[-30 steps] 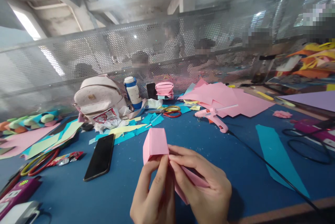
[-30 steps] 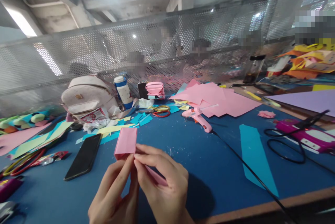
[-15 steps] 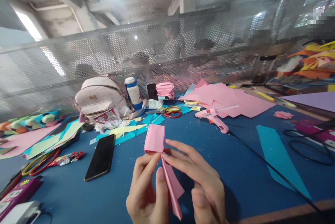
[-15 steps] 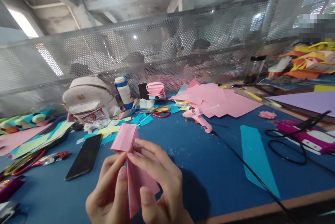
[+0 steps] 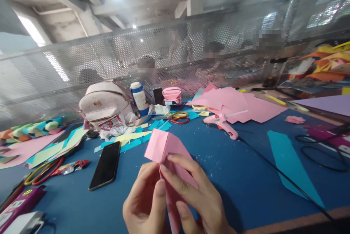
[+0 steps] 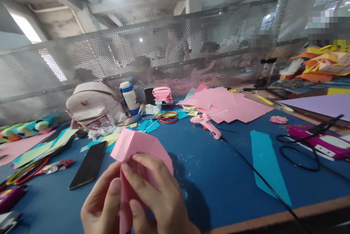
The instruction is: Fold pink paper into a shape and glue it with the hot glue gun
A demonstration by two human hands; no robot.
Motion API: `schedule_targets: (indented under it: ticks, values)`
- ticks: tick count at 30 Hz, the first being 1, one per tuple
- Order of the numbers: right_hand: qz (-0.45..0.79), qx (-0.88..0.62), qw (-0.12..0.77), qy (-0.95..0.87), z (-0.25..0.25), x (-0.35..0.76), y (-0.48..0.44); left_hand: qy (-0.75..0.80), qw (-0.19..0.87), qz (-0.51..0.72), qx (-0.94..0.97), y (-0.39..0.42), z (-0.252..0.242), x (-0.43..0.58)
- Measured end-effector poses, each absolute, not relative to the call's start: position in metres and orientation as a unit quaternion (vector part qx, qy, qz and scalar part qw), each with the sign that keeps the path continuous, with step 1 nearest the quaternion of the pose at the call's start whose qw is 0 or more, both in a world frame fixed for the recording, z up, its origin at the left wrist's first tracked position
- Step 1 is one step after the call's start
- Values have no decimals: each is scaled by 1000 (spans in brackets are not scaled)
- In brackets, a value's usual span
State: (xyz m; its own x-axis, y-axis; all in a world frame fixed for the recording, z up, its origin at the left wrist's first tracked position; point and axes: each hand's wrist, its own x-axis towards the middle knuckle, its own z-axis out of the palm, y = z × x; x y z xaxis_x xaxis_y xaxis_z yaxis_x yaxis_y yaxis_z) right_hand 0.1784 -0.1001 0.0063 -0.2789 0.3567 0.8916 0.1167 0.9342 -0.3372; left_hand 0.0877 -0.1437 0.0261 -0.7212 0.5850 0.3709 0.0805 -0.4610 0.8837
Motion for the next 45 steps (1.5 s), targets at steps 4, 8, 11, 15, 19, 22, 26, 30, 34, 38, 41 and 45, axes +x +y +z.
schedule_targets:
  ticks: [4, 8, 11, 15, 19, 22, 26, 30, 34, 38, 41, 45]
  values:
    - [104, -158, 551, -813, 17, 186, -100, 513, 179, 766, 344, -143, 24, 85]
    - [146, -174, 473, -852, 30, 196, -103, 486, 214, 774, 344, -140, 26, 83]
    - [183, -183, 423, -869, 37, 201, -104, 458, 211, 766, 399, -136, 33, 78]
    - [226, -170, 387, -878, 39, 207, -104, 428, 193, 733, 492, -132, 41, 66]
    - [279, -145, 368, -875, 38, 214, -104, 446, 179, 693, 537, -130, 46, 58]
    - [332, -139, 367, -858, 38, 216, -105, 471, 153, 653, 573, -127, 53, 54]
    - [469, -110, 404, -778, 39, 214, -101, 475, 128, 612, 619, -119, 63, 47]
    - [616, -41, 428, -660, 44, 208, -89, 493, 106, 581, 639, -107, 64, 34]
    - [718, -42, 426, -549, 51, 205, -78, 510, 63, 546, 662, -96, 58, 23]
    - [786, -60, 420, -451, 54, 206, -71, 473, -12, 498, 727, -90, 49, 17]
    - [822, -68, 410, -390, 55, 203, -65, 439, -62, 441, 780, -87, 45, 11]
    - [851, -66, 390, -346, 54, 195, -55, 425, -115, 378, 814, -84, 45, 2]
